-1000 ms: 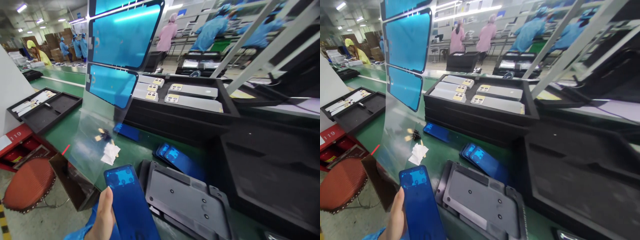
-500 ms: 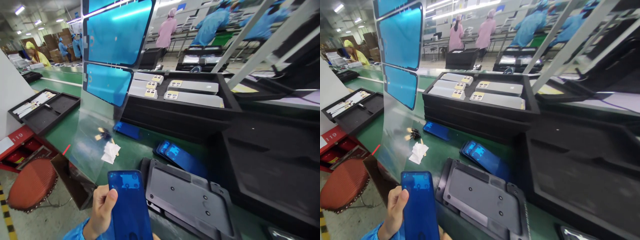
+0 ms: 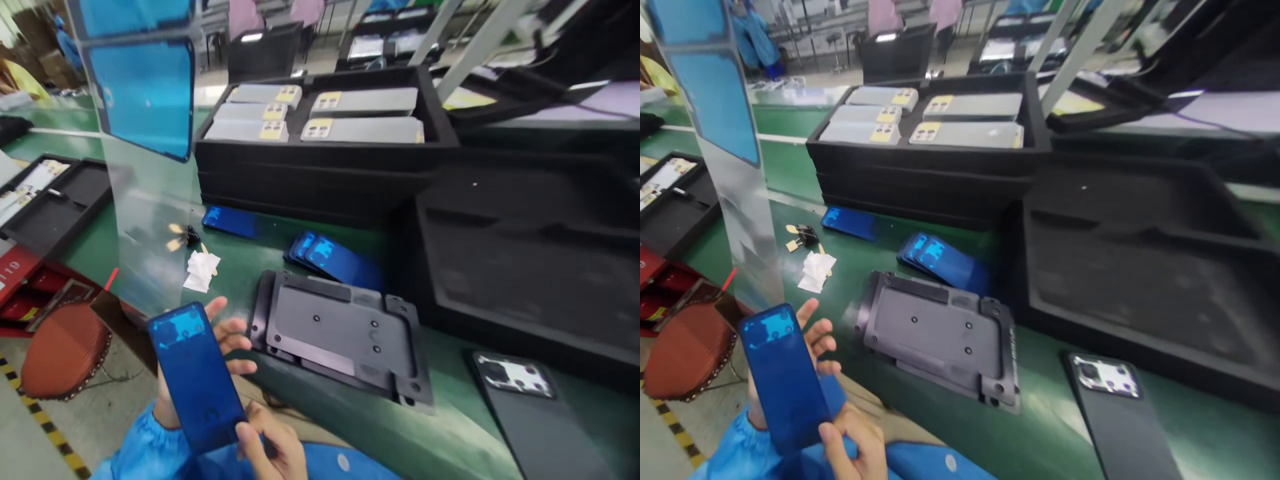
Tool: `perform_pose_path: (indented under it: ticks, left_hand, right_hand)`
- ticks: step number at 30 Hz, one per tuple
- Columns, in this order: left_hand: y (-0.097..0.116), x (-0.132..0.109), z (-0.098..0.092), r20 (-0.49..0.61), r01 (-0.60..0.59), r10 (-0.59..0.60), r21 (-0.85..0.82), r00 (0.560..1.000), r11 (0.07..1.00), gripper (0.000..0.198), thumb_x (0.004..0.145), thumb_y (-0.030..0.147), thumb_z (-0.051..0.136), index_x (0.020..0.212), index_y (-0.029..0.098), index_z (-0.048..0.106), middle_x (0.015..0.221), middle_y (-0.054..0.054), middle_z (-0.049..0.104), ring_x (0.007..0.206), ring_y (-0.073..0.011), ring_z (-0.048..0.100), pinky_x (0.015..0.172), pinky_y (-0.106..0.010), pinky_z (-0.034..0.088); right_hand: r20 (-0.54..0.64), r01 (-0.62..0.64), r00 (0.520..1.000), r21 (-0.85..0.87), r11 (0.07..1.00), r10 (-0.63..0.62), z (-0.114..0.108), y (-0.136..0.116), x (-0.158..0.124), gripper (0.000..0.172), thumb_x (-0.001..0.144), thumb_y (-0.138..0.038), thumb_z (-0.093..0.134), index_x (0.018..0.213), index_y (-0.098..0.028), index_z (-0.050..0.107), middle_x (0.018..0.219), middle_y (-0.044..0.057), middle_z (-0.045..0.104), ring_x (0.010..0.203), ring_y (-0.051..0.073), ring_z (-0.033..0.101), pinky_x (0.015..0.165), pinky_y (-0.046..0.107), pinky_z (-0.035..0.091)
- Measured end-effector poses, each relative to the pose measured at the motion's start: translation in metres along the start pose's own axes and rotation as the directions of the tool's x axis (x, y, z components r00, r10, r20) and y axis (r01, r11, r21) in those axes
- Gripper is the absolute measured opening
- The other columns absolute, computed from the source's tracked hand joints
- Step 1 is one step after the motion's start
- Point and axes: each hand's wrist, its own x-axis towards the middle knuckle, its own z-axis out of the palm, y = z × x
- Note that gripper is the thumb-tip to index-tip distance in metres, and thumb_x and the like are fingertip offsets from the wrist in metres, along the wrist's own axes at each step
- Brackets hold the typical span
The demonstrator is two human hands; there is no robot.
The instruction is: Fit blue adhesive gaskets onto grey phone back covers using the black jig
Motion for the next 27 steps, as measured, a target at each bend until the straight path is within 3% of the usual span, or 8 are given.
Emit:
perform_pose_path:
  ticks: [3, 5, 11, 18, 27]
  left_hand:
    - [0.006, 0.001, 0.000, -0.118, -0.043, 0.029, -0.115, 0.993, 0.992, 0.076, 0.100, 0.066, 0.036, 0.162, 0.025, 0.025, 0.127, -0.014, 0.074, 0.108, -0.0288, 0.073, 0.092, -0.048, 0.059]
    - [0.006, 0.003, 0.001, -0.210, -0.056, 0.029, -0.121, 0.977, 0.991, 0.076, 0.101, 0.067, 0.022, 0.163, 0.024, 0.021, 0.125, -0.015, 0.074, 0.104, -0.0290, 0.074, 0.089, -0.049, 0.061]
    - [0.009, 0.015, 0.011, -0.345, 0.079, -0.092, -0.051, 0.934, 0.996, 0.078, 0.100, 0.067, 0.006, 0.163, 0.023, 0.019, 0.100, -0.013, 0.077, 0.066, -0.0279, 0.075, 0.056, -0.039, 0.061]
    - [0.013, 0.026, 0.015, -0.544, 0.150, -0.134, -0.016, 0.828, 0.989, 0.070, 0.105, 0.055, 0.013, 0.154, 0.011, 0.037, 0.084, -0.011, 0.075, 0.058, -0.0224, 0.071, 0.051, -0.031, 0.056]
    - [0.016, 0.027, 0.014, -0.577, 0.182, -0.146, 0.004, 0.804, 0.983, 0.071, 0.105, 0.055, 0.015, 0.151, 0.009, 0.043, 0.080, -0.012, 0.075, 0.054, -0.0226, 0.069, 0.048, -0.031, 0.055]
  right_hand:
    - [0.000, -0.085, 0.996, 0.015, 0.996, 0.085, 0.001, -0.003, 0.000, 0.056, 0.104, -0.049, 0.048, 0.057, -0.020, 0.052, 0.053, -0.002, 0.057, 0.051, 0.011, 0.055, 0.053, 0.020, 0.045]
    - [0.011, -0.151, 0.989, 0.021, 0.988, 0.151, 0.001, -0.007, 0.003, 0.056, 0.104, -0.051, 0.049, 0.057, -0.019, 0.053, 0.055, -0.002, 0.059, 0.052, 0.010, 0.057, 0.055, 0.019, 0.046]
    - [0.104, -0.300, 0.950, 0.034, 0.953, 0.296, -0.006, -0.015, 0.011, 0.057, 0.098, -0.061, 0.054, 0.060, -0.019, 0.062, 0.057, 0.000, 0.066, 0.057, 0.013, 0.064, 0.058, 0.019, 0.049]
    - [0.215, -0.431, 0.884, 0.029, 0.902, 0.416, -0.017, -0.015, 0.019, 0.051, 0.096, -0.058, 0.056, 0.066, -0.019, 0.071, 0.064, 0.005, 0.075, 0.063, 0.017, 0.070, 0.066, 0.023, 0.053]
    - [0.241, -0.518, 0.833, 0.028, 0.855, 0.498, -0.018, -0.012, 0.020, 0.057, 0.092, -0.068, 0.056, 0.071, -0.018, 0.076, 0.064, 0.007, 0.078, 0.066, 0.021, 0.073, 0.071, 0.027, 0.057]
